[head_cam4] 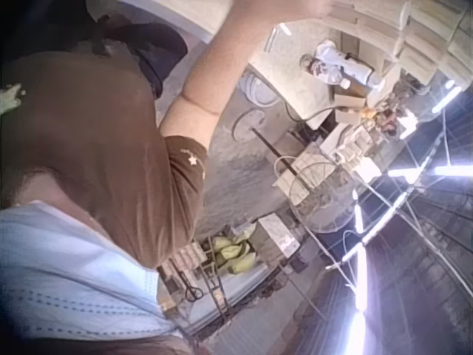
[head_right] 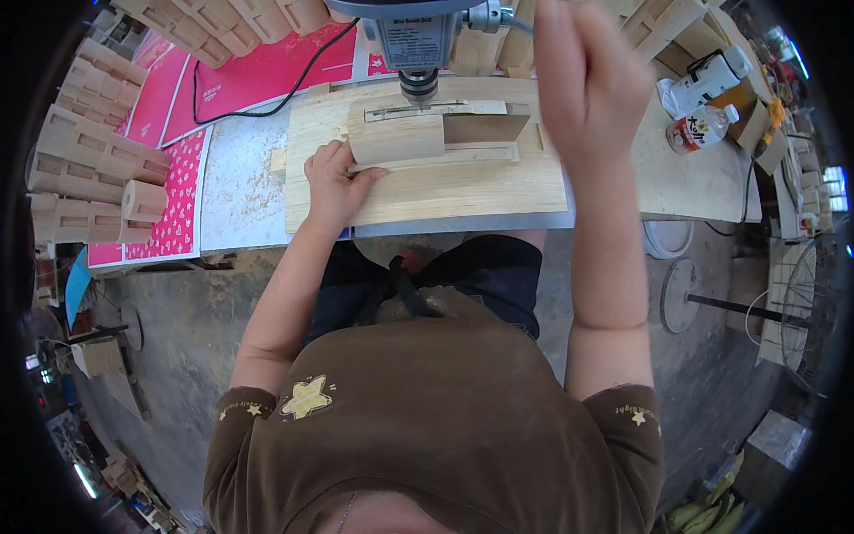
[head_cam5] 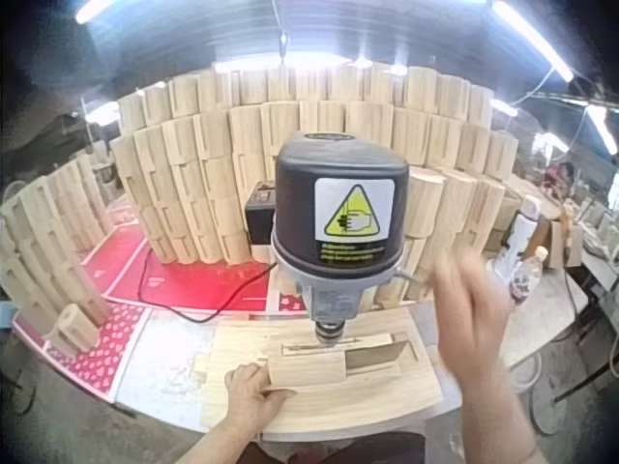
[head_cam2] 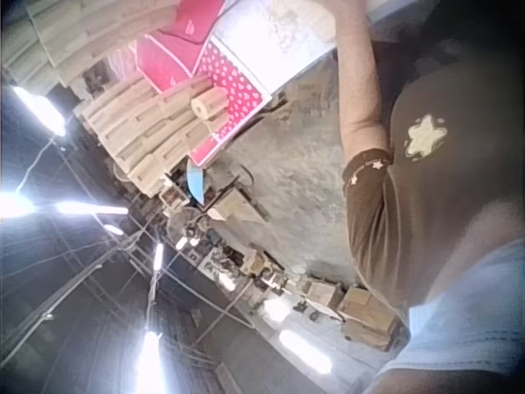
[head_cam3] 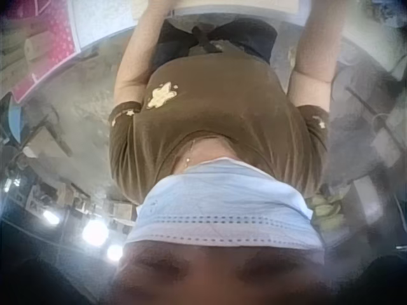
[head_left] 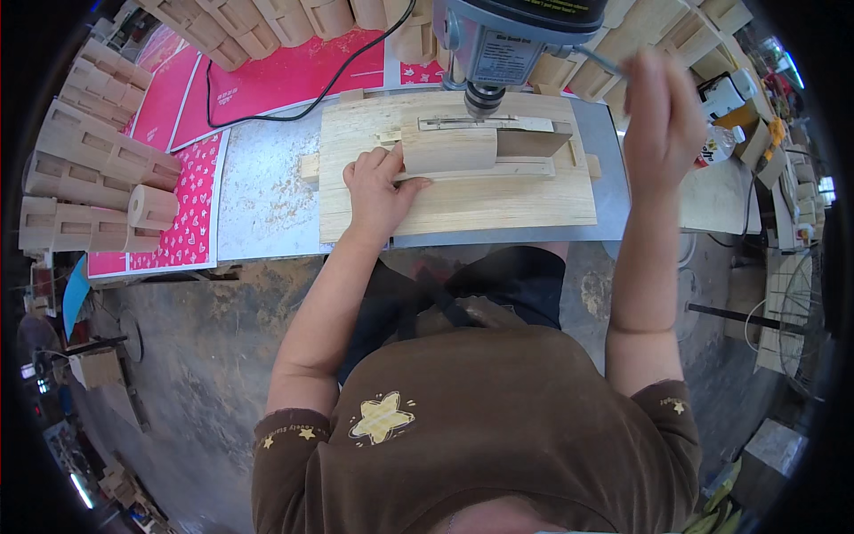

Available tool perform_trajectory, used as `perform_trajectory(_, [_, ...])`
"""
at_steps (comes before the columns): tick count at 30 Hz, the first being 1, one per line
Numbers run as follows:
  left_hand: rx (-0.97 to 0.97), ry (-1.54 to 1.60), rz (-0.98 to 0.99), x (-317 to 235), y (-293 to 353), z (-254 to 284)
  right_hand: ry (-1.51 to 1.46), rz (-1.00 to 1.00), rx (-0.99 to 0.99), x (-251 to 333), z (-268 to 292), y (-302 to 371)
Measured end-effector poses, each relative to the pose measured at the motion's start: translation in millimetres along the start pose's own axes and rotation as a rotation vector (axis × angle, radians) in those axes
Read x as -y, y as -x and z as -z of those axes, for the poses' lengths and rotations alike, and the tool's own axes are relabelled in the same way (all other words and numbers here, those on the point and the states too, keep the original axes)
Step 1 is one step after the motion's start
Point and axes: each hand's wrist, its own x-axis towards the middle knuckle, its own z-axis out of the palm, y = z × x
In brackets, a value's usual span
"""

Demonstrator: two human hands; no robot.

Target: Using a drill press to bore holes into wooden blocks.

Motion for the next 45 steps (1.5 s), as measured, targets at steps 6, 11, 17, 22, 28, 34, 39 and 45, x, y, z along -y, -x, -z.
perform_trajectory(6, [-0.025, 0.012, -0.112, -30, -13, -30, 0.194, -0.119, 0.051, -53, -30, -108])
perform_trajectory(11, [0.022, 0.051, -0.038, -30, -11, -25, 0.166, -0.096, 0.119, -2, -5, -82])
perform_trajectory(17, [0.009, 0.033, -0.046, -26, -9, -24, 0.077, -0.151, 0.138, 17, 7, 29])
perform_trajectory(22, [0.031, 0.044, -0.043, -29, -12, -24, 0.051, -0.006, -0.002, -25, -34, 89])
perform_trajectory(28, [-0.002, 0.02, -0.058, -28, -11, -26, 0.025, 0.103, -0.021, -25, -18, 75])
perform_trajectory(34, [0.042, 0.061, 0.006, -23, -9, -25, 0.143, -0.091, -0.061, 6, -13, -62])
perform_trajectory(39, [0.086, 0.216, 0.109, -37, -21, -23, 0.141, -0.173, 0.019, -52, -35, -102])
perform_trajectory(45, [0.019, 0.32, 0.073, -22, -20, -23, -0.026, -0.213, 0.35, -58, -18, -5])
